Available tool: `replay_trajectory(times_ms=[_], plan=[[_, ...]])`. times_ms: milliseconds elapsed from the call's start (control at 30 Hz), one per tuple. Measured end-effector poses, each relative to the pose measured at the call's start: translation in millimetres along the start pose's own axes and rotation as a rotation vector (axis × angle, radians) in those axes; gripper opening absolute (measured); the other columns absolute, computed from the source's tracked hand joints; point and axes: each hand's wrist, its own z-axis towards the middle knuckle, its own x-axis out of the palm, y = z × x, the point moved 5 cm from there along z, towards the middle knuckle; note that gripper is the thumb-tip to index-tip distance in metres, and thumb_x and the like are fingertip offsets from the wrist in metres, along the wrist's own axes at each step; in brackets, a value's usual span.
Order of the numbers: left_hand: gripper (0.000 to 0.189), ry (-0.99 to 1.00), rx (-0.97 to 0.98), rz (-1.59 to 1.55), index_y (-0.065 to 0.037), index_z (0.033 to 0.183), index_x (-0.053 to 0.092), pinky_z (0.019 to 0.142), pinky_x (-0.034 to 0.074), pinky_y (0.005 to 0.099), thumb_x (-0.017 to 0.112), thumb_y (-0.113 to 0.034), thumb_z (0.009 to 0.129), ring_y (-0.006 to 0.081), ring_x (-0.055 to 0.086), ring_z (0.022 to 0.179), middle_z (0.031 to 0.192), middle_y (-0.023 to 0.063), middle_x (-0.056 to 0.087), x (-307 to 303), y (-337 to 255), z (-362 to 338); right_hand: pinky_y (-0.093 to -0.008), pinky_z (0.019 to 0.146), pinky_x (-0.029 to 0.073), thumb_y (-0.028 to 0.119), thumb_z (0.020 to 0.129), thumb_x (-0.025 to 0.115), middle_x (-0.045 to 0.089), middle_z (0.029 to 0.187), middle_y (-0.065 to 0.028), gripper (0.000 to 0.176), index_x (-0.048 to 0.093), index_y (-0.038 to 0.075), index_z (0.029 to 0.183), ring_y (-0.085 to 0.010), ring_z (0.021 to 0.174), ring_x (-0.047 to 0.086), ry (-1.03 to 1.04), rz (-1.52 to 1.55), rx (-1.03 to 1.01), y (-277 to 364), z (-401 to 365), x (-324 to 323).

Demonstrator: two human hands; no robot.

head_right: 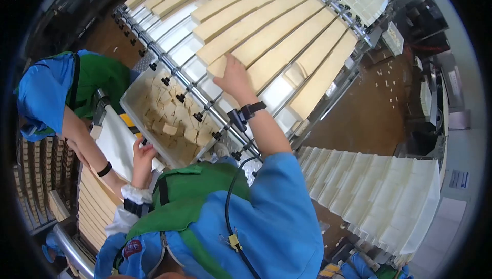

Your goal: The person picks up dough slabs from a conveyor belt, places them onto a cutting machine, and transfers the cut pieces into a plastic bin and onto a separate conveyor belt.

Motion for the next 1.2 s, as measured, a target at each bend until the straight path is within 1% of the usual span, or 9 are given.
replay_trajectory(times_ms=[133,233,333,533,600,833,933,1067,1200], plan=[[0.068,0.05,-0.007,-0.107,-0.006,0.147,0.036,0.094,0.05,0.0323,0.065,0.004,0.086,0.0196,0.059,0.104,0.114,0.0121,0.059,-15,9,-14,-0.0503,0.116,0.037,0.027,0.072,0.08,0.046,0.148,-0.0313,0.096,0.035,-0.011,0.148,-0.0473,0.137,0.044,0.164,-0.284,0.168,9,-1,14],[0.067,0.054,0.002,-0.116,-0.006,0.146,0.037,0.094,0.049,0.0316,0.064,0.004,0.086,0.0186,0.058,0.104,0.112,0.0108,0.058,-17,10,-13,-0.0585,0.121,0.024,0.037,0.077,0.077,0.033,0.157,-0.0319,0.102,0.029,-0.012,0.152,-0.0474,0.147,0.032,0.054,-0.67,0.038,44,-8,7],[0.065,0.063,0.018,-0.107,-0.008,0.145,0.04,0.096,0.048,0.0315,0.065,0.004,0.086,0.0184,0.058,0.107,0.113,0.0095,0.058,-19,-1,-23,-0.062,0.123,0.013,0.048,0.081,0.075,0.025,0.162,-0.0316,0.108,0.023,-0.011,0.155,-0.0439,0.152,0.023,0.071,-0.685,0.183,1,9,26],[0.059,0.041,0.002,-0.213,-0.008,0.14,0.047,0.095,0.049,0.032,0.067,0.004,0.086,0.0185,0.058,0.107,0.112,0.0088,0.059,-53,11,-48,-0.0657,0.121,0.015,0.053,0.081,0.074,0.024,0.163,-0.0324,0.109,0.026,-0.009,0.156,-0.0457,0.153,0.02,0.127,-0.829,0.318,-20,21,24],[0.057,-0.062,-0.029,-0.228,-0.008,0.139,0.049,0.094,0.05,0.0326,0.067,0.004,0.086,0.0184,0.059,0.105,0.111,0.0086,0.059,-73,33,-48,-0.0701,0.118,0.017,0.056,0.077,0.077,0.028,0.162,-0.0305,0.112,0.029,-0.009,0.154,-0.0455,0.153,0.021,0.032,-0.903,0.175,-12,21,35],[0.055,-0.396,-0.188,-0.394,-0.004,0.14,0.046,0.083,0.051,0.03,0.065,-0.002,0.089,0.0161,0.06,0.088,0.098,0.0071,0.062,-143,125,-37,-0.0692,0.114,0.022,0.019,0.082,0.071,0.044,0.143,-0.0247,0.062,0.051,0.002,0.138,-0.0456,0.136,0.039,-0.205,-0.299,-0.566,225,-15,111],[0.064,-0.563,-0.236,-0.432,-0.007,0.143,0.044,0.071,0.049,0.0294,0.068,-0.003,0.084,0.0146,0.058,0.082,0.093,0.0058,0.06,-170,148,-46,-0.0621,0.113,0.03,0.016,0.081,0.072,0.049,0.137,-0.0247,0.052,0.057,0.002,0.13,-0.0445,0.13,0.045,0.057,-0.014,-0.894,316,-55,187],[0.075,-0.771,-0.308,-0.446,-0.01,0.146,0.041,0.061,0.045,0.0282,0.072,-0.002,0.078,0.0123,0.054,0.072,0.085,0.0027,0.055,-185,192,-67,-0.0506,0.112,0.039,0.017,0.082,0.074,0.052,0.136,-0.0273,0.055,0.056,-0.002,0.13,-0.0444,0.13,0.048,0.587,0.308,-0.99,387,-107,315],[0.083,-0.809,-0.3,-0.57,-0.011,0.149,0.034,0.059,0.045,0.0279,0.073,0.0,0.077,0.0127,0.055,0.07,0.089,0.0062,0.059,-236,216,-83,-0.0487,0.12,0.032,0.023,0.088,0.069,0.046,0.148,-0.0294,0.063,0.049,-0.006,0.14,-0.0436,0.142,0.039,0.781,0.136,-0.993,470,-160,473]])
